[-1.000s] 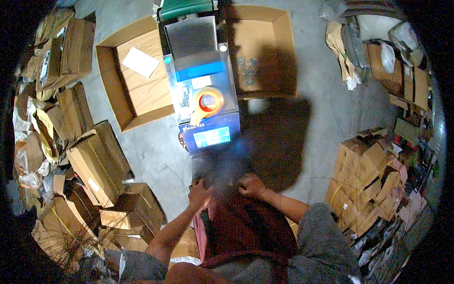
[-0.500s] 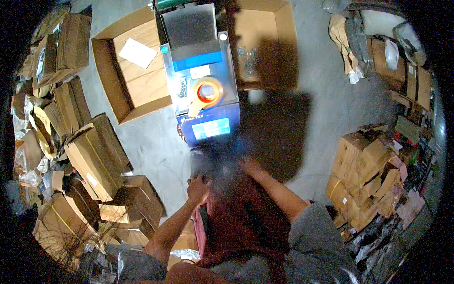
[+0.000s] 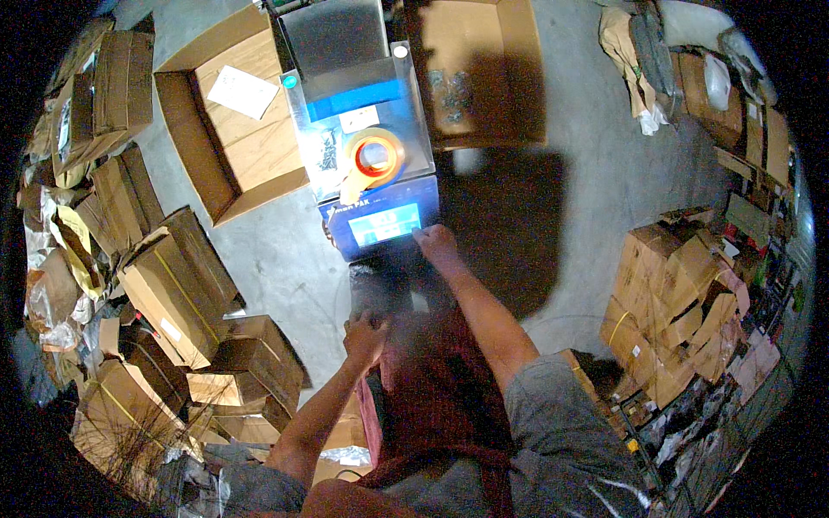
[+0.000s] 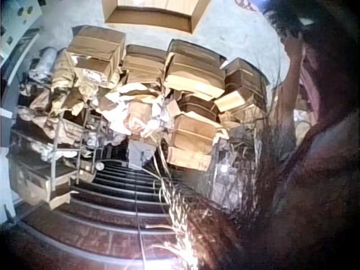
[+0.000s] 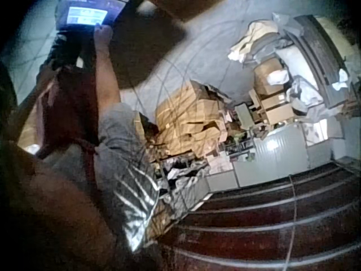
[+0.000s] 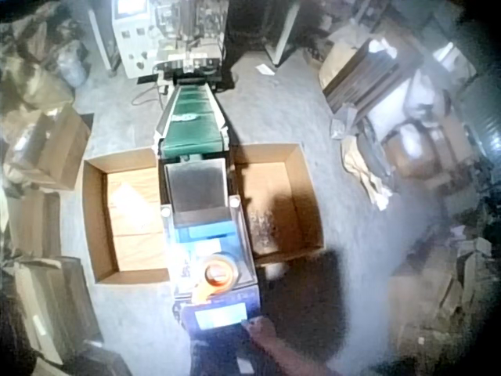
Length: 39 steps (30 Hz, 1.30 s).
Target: The person handles small metallic items, placing them into clear plastic bags and then into cardboard boxes. They use a digital scale to weigh the items and interact with a large industrial machine, possibly a tumbler, to process the items.
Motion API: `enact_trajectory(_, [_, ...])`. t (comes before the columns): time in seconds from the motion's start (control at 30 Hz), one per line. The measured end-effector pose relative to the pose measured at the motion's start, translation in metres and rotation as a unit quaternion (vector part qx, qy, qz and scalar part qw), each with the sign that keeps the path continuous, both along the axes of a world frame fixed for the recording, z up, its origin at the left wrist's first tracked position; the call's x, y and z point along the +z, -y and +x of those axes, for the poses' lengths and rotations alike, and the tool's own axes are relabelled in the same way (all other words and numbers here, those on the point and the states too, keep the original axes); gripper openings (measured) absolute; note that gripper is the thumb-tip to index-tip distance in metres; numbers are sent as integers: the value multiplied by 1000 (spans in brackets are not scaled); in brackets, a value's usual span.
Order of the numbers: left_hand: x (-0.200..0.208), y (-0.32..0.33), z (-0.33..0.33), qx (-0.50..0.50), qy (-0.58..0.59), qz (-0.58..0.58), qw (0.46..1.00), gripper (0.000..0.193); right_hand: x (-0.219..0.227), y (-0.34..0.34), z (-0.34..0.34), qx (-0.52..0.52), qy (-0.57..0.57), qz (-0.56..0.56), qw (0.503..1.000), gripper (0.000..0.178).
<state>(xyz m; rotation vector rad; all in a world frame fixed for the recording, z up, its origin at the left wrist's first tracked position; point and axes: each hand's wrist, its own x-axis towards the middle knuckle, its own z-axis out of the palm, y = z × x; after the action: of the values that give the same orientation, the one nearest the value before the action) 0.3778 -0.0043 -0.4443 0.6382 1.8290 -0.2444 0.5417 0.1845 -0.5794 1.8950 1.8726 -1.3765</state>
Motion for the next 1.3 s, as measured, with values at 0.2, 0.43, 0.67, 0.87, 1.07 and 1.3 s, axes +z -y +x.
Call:
enact_trajectory(0.2, [0, -3, 2, 9, 6, -8, 1000, 58, 0, -5, 1, 7, -4, -8, 1000, 54])
enact_trajectory(0.43, [0, -2, 2, 15, 0, -7, 1000, 58, 7, -9, 0, -8, 1, -60, 998, 53])
enact_trajectory(0.67, [0, -2, 4, 10, -12, 3, 1000, 59, 5, -4, -2, 8, -9, -1, 1000, 54])
enact_trajectory(0.87, [-1, -2, 4, 2, -3, -3, 1000, 58, 5, -1, -2, -1, -16, 8, 1000, 55])
enact_trajectory(1.07, [0, -3, 4, 5, -6, -1, 1000, 57, 2, 3, -1, -11, -16, 11, 1000, 56])
enact_trajectory(1.3, [1, -1, 5, 1, -7, 3, 1000, 55, -1, 3, -1, 0, -17, 30, 999, 56])
